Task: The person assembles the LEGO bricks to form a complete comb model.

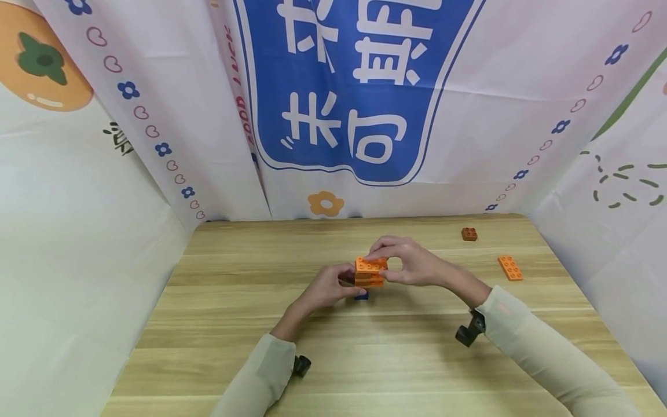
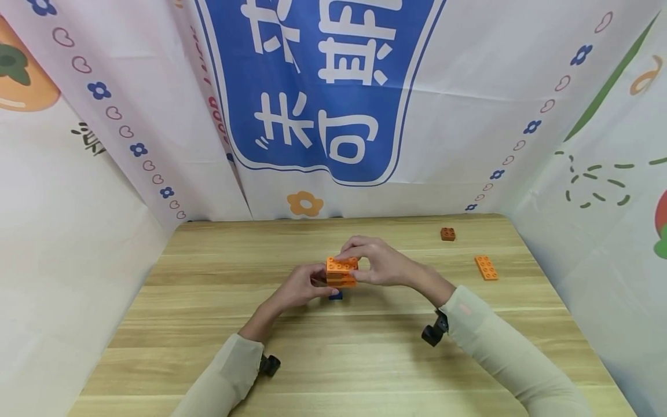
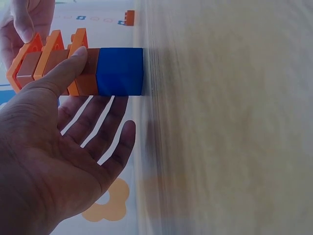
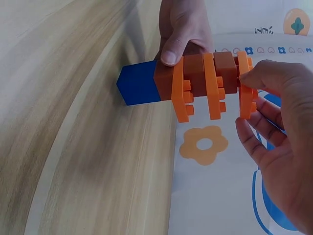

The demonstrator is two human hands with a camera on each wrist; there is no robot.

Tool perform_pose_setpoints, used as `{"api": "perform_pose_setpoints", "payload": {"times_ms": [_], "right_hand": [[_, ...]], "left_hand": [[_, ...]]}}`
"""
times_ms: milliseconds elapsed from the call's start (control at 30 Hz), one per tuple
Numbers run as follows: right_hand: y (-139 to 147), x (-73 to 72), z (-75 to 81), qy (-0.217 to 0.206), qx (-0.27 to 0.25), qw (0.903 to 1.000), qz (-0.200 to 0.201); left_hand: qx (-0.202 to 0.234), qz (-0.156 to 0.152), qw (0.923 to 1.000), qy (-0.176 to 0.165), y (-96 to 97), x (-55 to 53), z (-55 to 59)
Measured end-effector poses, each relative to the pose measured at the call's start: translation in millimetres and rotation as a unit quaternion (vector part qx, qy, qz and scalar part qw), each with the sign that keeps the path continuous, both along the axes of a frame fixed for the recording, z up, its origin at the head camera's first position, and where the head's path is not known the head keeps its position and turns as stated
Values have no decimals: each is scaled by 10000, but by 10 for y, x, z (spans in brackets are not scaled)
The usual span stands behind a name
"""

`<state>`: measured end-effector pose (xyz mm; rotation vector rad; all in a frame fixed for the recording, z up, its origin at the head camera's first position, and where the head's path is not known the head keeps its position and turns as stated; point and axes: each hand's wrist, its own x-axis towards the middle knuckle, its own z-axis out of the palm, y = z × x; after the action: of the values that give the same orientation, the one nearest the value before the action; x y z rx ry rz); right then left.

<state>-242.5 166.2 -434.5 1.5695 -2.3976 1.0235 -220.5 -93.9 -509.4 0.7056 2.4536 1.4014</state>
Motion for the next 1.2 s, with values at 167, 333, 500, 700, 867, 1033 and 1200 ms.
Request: {"api": "perform_pose_setpoints", "payload": {"times_ms": [167,333,500,700,867,1033,1200], "right_hand": [[-43,18,-5,91,-114,9999,11],[-90,37,-10,41,-205,9997,-132],[-110,47,-14,74,-216,9992,-338],[-128,52,17,188,-151,9990,-378],[-154,57,58,158,22,9989,-442],[-165,51,100,-63,146,9986,-498],[-167,56,114,-298,206,9980,-523]], "left_hand": [[-57,-14,10000,49,0,1,-2],[-62,0,10000,7,-2,-3,2],[-70,-17,10000,-14,-2,-8,-1],[-162,-18,9999,15,4,-8,13],[-132,-6,9999,-49,1,-6,20],[-91,-3,9999,-57,9,-16,16],[-85,22,9999,-62,17,-21,9]]}}
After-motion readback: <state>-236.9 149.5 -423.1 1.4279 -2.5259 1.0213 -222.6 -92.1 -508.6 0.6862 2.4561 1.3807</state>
